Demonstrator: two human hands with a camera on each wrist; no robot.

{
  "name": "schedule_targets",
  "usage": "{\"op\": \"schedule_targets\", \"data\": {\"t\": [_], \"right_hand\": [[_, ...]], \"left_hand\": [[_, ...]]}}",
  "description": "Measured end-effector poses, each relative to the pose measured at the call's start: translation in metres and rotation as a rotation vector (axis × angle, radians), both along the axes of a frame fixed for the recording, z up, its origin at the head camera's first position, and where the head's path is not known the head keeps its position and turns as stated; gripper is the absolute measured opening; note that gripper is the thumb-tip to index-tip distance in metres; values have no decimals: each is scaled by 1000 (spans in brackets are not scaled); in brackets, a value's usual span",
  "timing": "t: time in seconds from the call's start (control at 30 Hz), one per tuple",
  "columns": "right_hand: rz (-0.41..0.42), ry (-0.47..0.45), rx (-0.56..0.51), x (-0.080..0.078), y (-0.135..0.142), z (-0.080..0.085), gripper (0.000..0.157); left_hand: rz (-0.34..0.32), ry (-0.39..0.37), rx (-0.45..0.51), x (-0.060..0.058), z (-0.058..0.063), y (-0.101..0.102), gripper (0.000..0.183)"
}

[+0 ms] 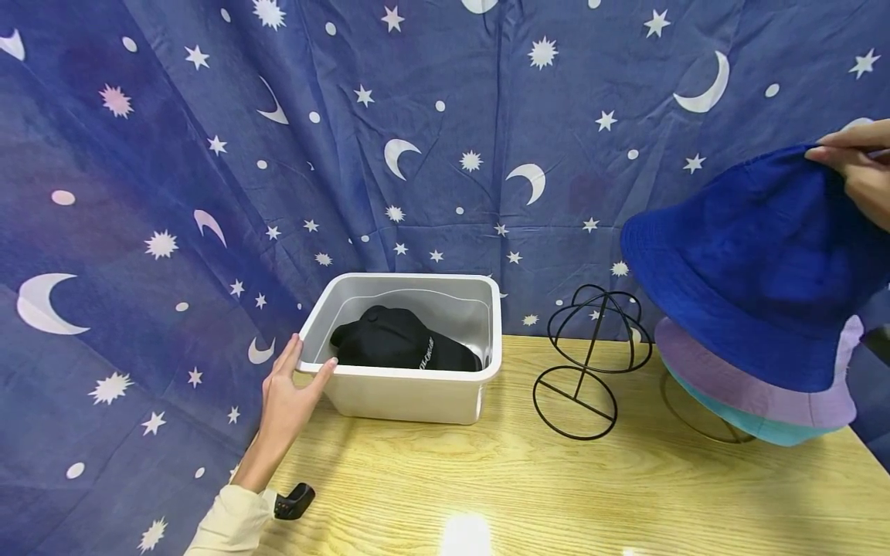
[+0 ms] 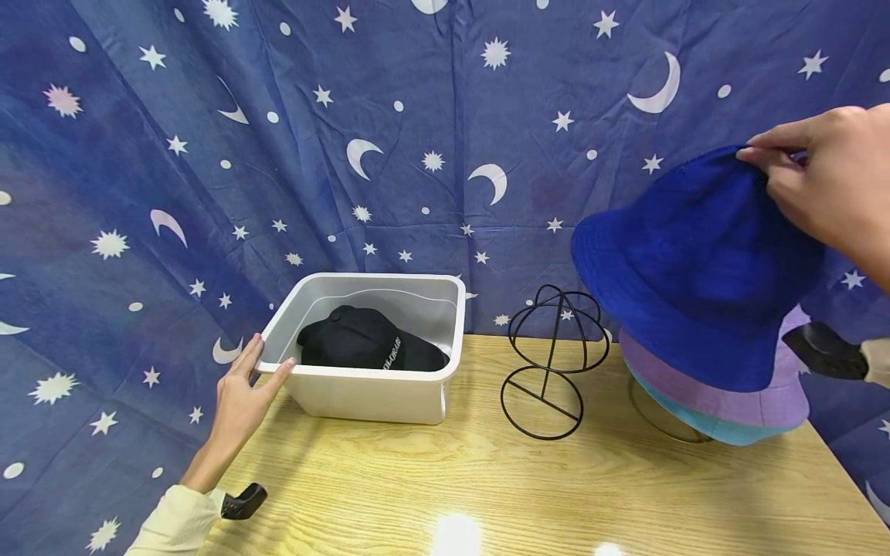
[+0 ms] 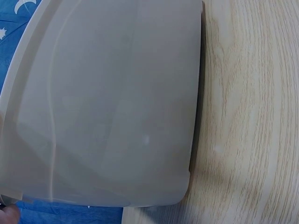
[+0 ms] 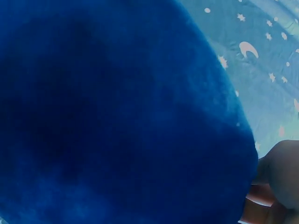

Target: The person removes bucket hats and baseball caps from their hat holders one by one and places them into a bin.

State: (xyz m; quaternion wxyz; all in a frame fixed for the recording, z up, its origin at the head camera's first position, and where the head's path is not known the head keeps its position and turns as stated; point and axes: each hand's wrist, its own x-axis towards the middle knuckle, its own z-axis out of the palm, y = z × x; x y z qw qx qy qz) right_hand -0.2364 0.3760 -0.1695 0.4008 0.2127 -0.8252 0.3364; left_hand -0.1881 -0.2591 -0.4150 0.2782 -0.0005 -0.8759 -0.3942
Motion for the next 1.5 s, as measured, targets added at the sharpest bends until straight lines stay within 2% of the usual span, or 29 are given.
{"op": "schedule_targets", "data": {"t": [0.1,0.2,0.3,0.43,0.67,0.83,0.93,1.13,1.3,1.5], "right_hand": [[-154,-53,-28,18,-34,13,46],[-121,-49,-39,25,-52,21,50],[-106,-30,-1,27,-64,27,59],[-81,-13,43,30,-76,34,63],[-137,-18,115,36,-93,43,52],[-179,-7,181,39,-106,48,12],[-213,-21,229,39,-112,52,23],[-260,-24,328,37,-125,56,24],[-192,40,337,35,-138,59,24],[-147,43,390,40,-164,61,21]], "left_hand": [[-4,-3,3,0,0,0,74],[-4,-3,2,1,0,0,74],[-3,3,-4,1,0,0,74],[0,16,-12,0,-1,-1,74],[6,22,-12,-2,-3,-2,73],[3,23,-10,-1,-2,-1,74],[2,24,-9,-1,-2,-1,74],[0,34,-5,-1,-2,-1,75],[0,34,-5,-1,-1,-1,76],[-6,14,3,-2,-1,-2,76]]}}
